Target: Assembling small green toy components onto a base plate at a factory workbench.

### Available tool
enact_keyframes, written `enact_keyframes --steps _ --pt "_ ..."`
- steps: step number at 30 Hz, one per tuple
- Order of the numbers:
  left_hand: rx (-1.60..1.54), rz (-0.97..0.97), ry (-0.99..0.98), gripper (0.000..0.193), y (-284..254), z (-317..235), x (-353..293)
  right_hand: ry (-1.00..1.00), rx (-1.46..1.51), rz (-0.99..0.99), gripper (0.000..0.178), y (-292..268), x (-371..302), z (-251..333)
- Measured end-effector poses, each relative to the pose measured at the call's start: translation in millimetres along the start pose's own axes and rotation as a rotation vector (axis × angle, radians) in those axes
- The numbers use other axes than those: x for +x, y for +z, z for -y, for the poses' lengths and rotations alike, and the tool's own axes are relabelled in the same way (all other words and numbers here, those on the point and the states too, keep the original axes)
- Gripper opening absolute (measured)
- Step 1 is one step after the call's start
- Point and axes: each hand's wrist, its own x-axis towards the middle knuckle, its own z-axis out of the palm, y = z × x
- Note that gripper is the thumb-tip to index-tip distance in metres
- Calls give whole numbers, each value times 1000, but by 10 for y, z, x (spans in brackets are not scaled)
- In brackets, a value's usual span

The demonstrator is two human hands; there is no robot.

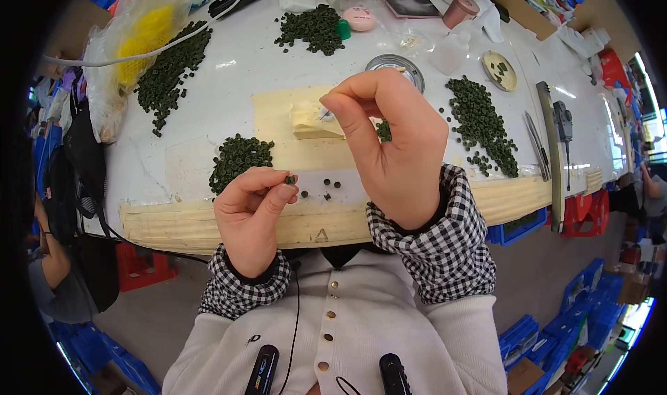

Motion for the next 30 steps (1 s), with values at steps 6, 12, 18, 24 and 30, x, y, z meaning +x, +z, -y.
enact_keyframes --steps 6,12,18,24,30 --pt "-19 -31 4 17 15 -7 -5 -100 -290 2 9 69 39 -127" --pt "-35 -57 12 16 23 -7 4 -160 -449 51 16 37 12 -97" --pt "-34 -75 14 16 6 -27 -2 14 -150 256 23 -125 -204 310" --pt "-37 -41 27 17 -4 3 -1 133 59 369 33 -54 -455 280" --pt "-38 -37 29 17 11 -11 7 166 137 381 34 -10 -501 235"
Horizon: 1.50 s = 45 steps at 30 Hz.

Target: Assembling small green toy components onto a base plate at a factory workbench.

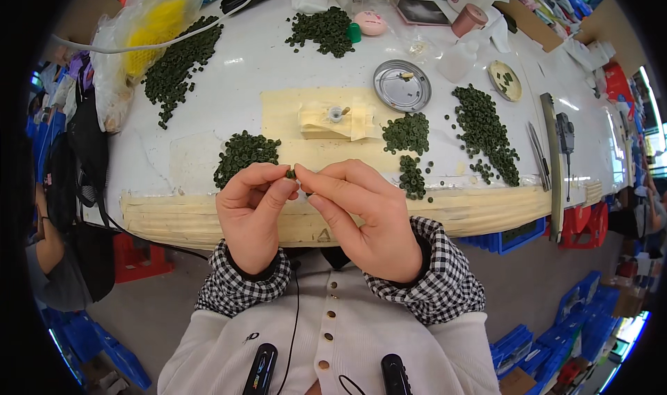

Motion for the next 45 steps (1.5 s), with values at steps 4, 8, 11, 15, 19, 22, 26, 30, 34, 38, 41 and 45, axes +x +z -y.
enact_keyframes --steps 4,8,11,15,19,22,26,30,34,38,41,45 --pt "7 28 3 18 -22 23 4 8 3 7 34 -8 -13 -17" --pt "-10 37 20 18 -4 14 4 -22 -26 11 34 -10 -19 -31" --pt "-15 45 20 18 -8 10 4 -58 -65 10 34 -21 -15 -31" --pt "6 41 14 17 -4 11 6 -100 -105 5 34 -37 -6 -23" --pt "36 47 18 17 -15 18 10 -108 -120 1 35 -35 2 -11" --pt "38 46 14 17 -6 4 12 -114 -123 0 35 -38 -3 -13" --pt "50 47 11 17 -6 6 9 -121 -121 -12 35 -31 -12 -25" --pt "126 50 69 17 2 6 3 -114 -122 -16 35 -33 -22 -17" --pt "168 58 89 18 6 1 6 -109 -112 -17 34 -34 -39 -24" --pt "127 48 58 17 8 4 -2 -5 -70 32 35 -48 -78 13" --pt "81 30 11 16 33 -22 -8 27 -45 38 35 -59 -70 28" --pt "54 35 3 16 33 -28 -7 26 -40 31 35 -52 -73 21"
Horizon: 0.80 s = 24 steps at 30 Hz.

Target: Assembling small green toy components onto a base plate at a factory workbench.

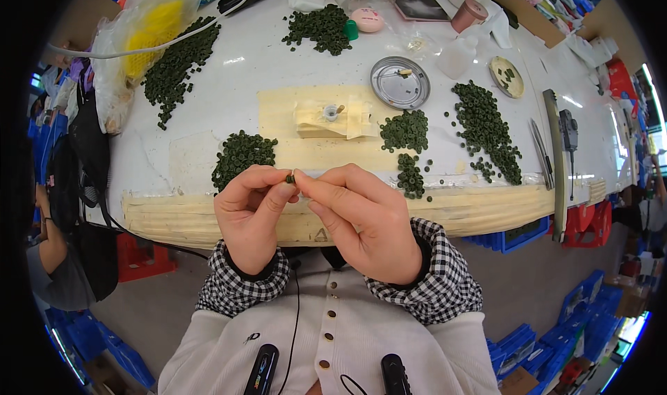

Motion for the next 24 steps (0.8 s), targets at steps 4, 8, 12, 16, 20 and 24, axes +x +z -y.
enact_keyframes --steps 4,8,12,16,20,24 --pt "5 7 4 16 -8 7 -3 -10 -10 -5 35 8 -5 4" --pt "12 17 12 17 -18 22 1 -16 -20 -9 35 17 -7 -2" --pt "35 26 26 17 -27 29 3 -49 -37 -37 35 32 -4 -17" --pt "52 -26 40 15 6 35 11 -96 -68 -78 35 31 19 -37" --pt "576 80 311 15 -78 -73 69 -49 -135 -170 32 -76 -3 -54" --pt "803 139 297 17 -94 -18 75 42 -174 -257 25 -191 -71 -115"
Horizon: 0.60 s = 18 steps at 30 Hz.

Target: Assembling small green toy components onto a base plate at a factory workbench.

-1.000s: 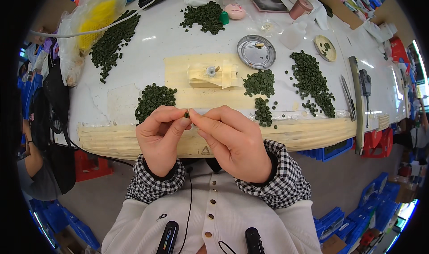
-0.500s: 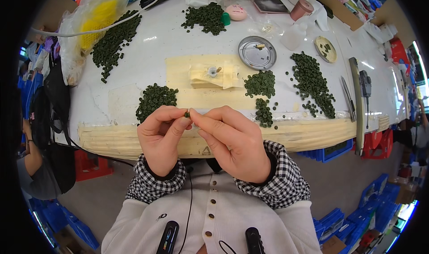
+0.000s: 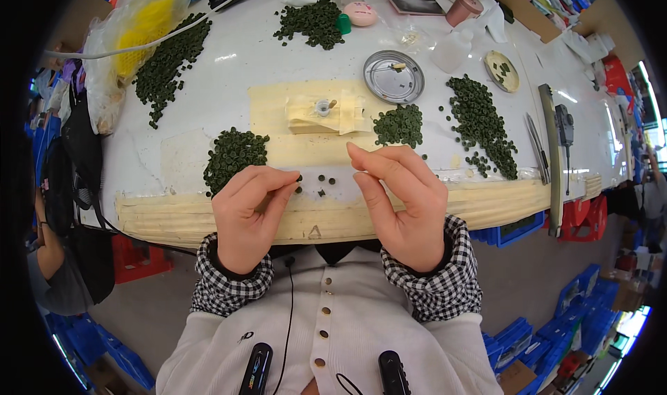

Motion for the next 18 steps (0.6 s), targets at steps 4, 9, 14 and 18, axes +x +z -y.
enact_keyframes --steps 4,9,14,18 --pt "64 32 -9 18 49 -13 13 26 -28 -94 23 -96 -42 -59" --pt "22 -40 8 19 43 -21 23 17 -256 -134 12 -282 -79 -82" --pt "37 -88 -27 20 -37 -45 -38 -32 -470 12 14 -339 -149 -122" --pt "102 -181 -47 19 -164 -26 -131 -42 -548 25 14 -241 -165 -193"
